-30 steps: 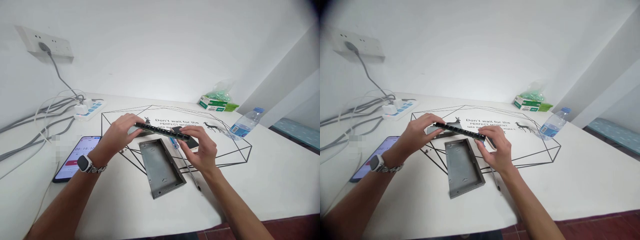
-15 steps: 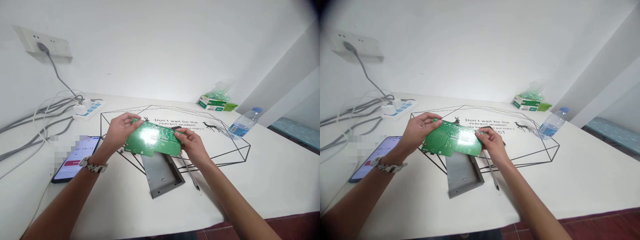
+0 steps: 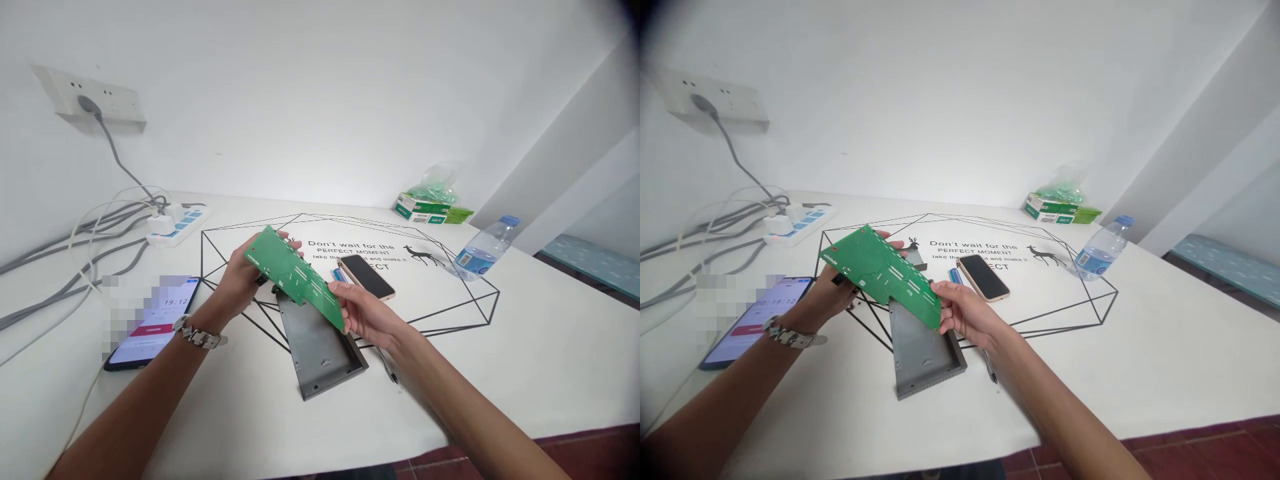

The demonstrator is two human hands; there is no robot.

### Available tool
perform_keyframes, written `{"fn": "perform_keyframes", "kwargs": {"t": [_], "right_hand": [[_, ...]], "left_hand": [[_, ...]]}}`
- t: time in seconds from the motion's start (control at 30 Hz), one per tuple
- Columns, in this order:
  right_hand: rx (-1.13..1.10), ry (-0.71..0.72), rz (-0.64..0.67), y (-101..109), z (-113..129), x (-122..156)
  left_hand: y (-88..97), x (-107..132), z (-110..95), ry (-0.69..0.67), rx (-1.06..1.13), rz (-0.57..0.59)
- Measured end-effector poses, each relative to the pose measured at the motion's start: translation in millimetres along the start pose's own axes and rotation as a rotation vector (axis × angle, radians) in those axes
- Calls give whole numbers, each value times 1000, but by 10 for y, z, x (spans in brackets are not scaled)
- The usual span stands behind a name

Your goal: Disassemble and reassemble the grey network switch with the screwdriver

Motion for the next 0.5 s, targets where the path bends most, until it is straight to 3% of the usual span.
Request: {"fn": "perform_keyframes", "kwargs": {"t": [0.07,0.17,0.4,0.5], "right_hand": [[13,-71,91,-56,-34,25],[99,-55,163,-109,-15,60],[29,-27,203,-115,17,45],[-43,63,127,-88,69,28]], "left_hand": [[8,-2,48,76,85,-81],[74,-23,126,144,118,-203],[199,-60,159,135,81,-298],[217,-58,143,126,82,-321]]}}
Point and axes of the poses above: each hand's wrist, its own x-axis away from the middle knuckle, its own y-axis out of the back of the hand, z = x × y, the point moved 5 cm from there along -x, towards the middle knuckle, and after that the axes turned 10 degrees about x, right-handed, at the moved point
